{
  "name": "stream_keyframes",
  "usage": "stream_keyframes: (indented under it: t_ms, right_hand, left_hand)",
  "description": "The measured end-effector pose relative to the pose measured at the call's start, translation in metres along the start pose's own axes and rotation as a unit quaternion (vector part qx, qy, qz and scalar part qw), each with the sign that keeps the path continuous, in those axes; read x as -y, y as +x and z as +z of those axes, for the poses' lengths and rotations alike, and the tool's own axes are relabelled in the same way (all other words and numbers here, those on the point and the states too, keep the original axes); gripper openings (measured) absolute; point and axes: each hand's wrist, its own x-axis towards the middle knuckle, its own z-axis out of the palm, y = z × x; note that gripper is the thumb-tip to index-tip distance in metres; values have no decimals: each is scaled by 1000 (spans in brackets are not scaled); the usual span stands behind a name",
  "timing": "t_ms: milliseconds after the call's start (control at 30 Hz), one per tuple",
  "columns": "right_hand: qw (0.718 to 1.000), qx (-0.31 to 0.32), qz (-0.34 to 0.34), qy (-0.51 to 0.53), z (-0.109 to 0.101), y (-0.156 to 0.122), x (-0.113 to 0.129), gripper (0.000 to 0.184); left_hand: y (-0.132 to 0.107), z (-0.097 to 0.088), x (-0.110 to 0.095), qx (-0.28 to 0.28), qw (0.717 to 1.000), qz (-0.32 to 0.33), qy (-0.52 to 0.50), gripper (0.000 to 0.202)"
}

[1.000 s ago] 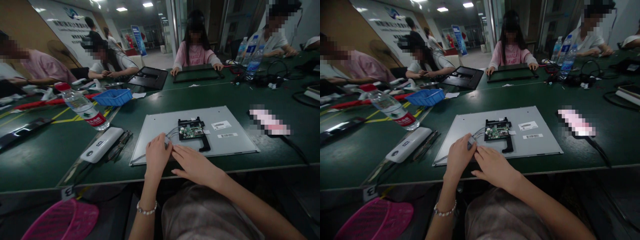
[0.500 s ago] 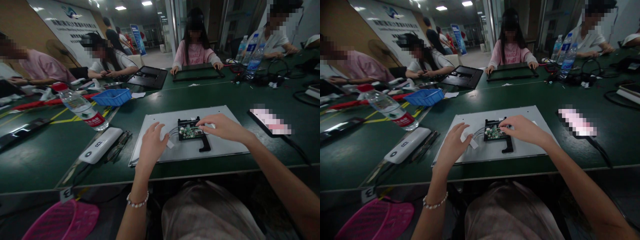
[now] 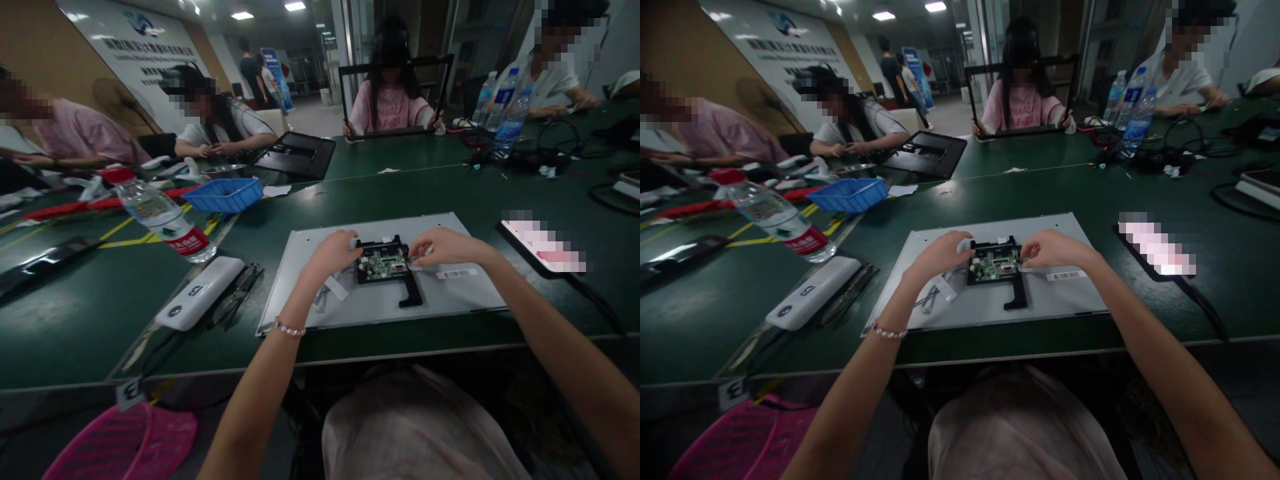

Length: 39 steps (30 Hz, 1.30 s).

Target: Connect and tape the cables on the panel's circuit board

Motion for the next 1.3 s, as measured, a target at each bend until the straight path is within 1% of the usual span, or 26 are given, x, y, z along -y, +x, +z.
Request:
stream_keyframes:
  t_ms: [100, 167, 200, 267, 400, 467, 567, 667, 767, 900, 967, 1067, 1167, 1233, 1300]
  right_hand:
    - [1000, 4, 8, -7, 2, -1, 2, 29]
    - [1000, 7, 18, -7, 4, 0, 2, 26]
    - [1000, 9, 21, -5, 5, 1, 1, 22]
    - [1000, 11, 23, 10, 5, 3, -1, 16]
    - [999, -1, 38, 31, 3, 3, -11, 14]
    - [998, -18, 53, 28, 1, 2, -16, 14]
    - [997, -38, 65, 23, -2, -1, -17, 15]
    - [999, -14, 41, 12, -1, -4, -13, 19]
    - [1000, 22, 23, 2, 1, -6, -9, 21]
    - [998, 47, 37, 6, 1, -6, -9, 13]
    - [997, 50, 49, 13, 0, -6, -12, 12]
    - [997, 28, 69, 16, -5, -7, -17, 14]
    - [995, -5, 100, 7, -10, -10, -22, 16]
    - [992, -21, 123, -2, -11, -11, -25, 16]
    - [990, -38, 138, -12, -11, -10, -27, 17]
  left_hand:
    - [-11, -2, 9, -12, 1000, -21, 6, 43]
    - [-19, -9, 17, -16, 999, -48, 15, 44]
    - [-23, -13, 21, -9, 998, -61, 18, 45]
    - [-31, -21, 32, 20, 996, -81, 22, 47]
    - [-45, -31, 46, 111, 989, -92, 8, 44]
    - [-50, -32, 48, 127, 988, -89, -2, 40]
    - [-54, -30, 47, 119, 990, -75, -10, 29]
    - [-52, -29, 47, 106, 993, -49, -19, 22]
    - [-48, -30, 51, 80, 996, -44, -21, 23]
    - [-40, -35, 56, 47, 997, -57, 11, 24]
    - [-35, -35, 58, 38, 996, -73, 28, 24]
    - [-28, -30, 58, 36, 994, -100, 40, 25]
    - [-23, -22, 58, 34, 993, -105, 53, 25]
    - [-22, -18, 57, 15, 993, -98, 60, 28]
    - [-23, -17, 52, -16, 995, -75, 57, 34]
